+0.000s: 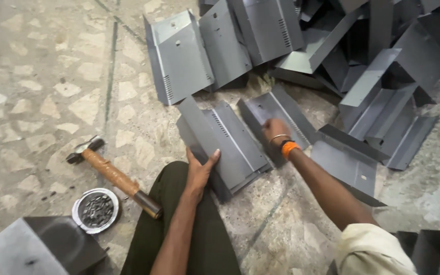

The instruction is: The person sits on the floor and hammers rivets into sheet-metal enclosure panels using a hammer, with a bowl of rivets beside them. They pick panels from a pile, fit side pieces onto a base, and hammer fasteners to join the parts into enclosures.

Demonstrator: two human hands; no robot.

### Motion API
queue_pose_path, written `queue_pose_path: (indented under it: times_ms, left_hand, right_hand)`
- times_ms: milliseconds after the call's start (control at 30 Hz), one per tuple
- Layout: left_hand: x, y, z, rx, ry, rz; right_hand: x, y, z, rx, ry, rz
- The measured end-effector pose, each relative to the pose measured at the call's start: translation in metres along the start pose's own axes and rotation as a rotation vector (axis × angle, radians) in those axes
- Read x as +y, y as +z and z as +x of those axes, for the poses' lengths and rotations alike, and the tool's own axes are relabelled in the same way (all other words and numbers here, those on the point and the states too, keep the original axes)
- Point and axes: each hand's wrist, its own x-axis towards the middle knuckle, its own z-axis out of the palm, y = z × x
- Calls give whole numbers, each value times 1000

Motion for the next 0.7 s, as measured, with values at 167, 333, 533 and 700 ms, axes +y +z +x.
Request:
queue_pose_path:
  times_ms: [167, 333, 533, 700]
  left_hand:
    - [-28, -6, 18, 15, -35, 6]
    - [-29, -9, 17, -44, -22, -198]
    - [-3, -9, 7, -47, -153, -271]
    - [-41, -10, 24, -11, -14, -72]
  right_hand:
    - [-40, -158, -20, 221, 59, 116]
    - [-148, -272, -83, 8, 64, 551]
    - [-183, -182, -67, -246, -138, 476]
    - [-191, -165, -39, -514, -96, 588]
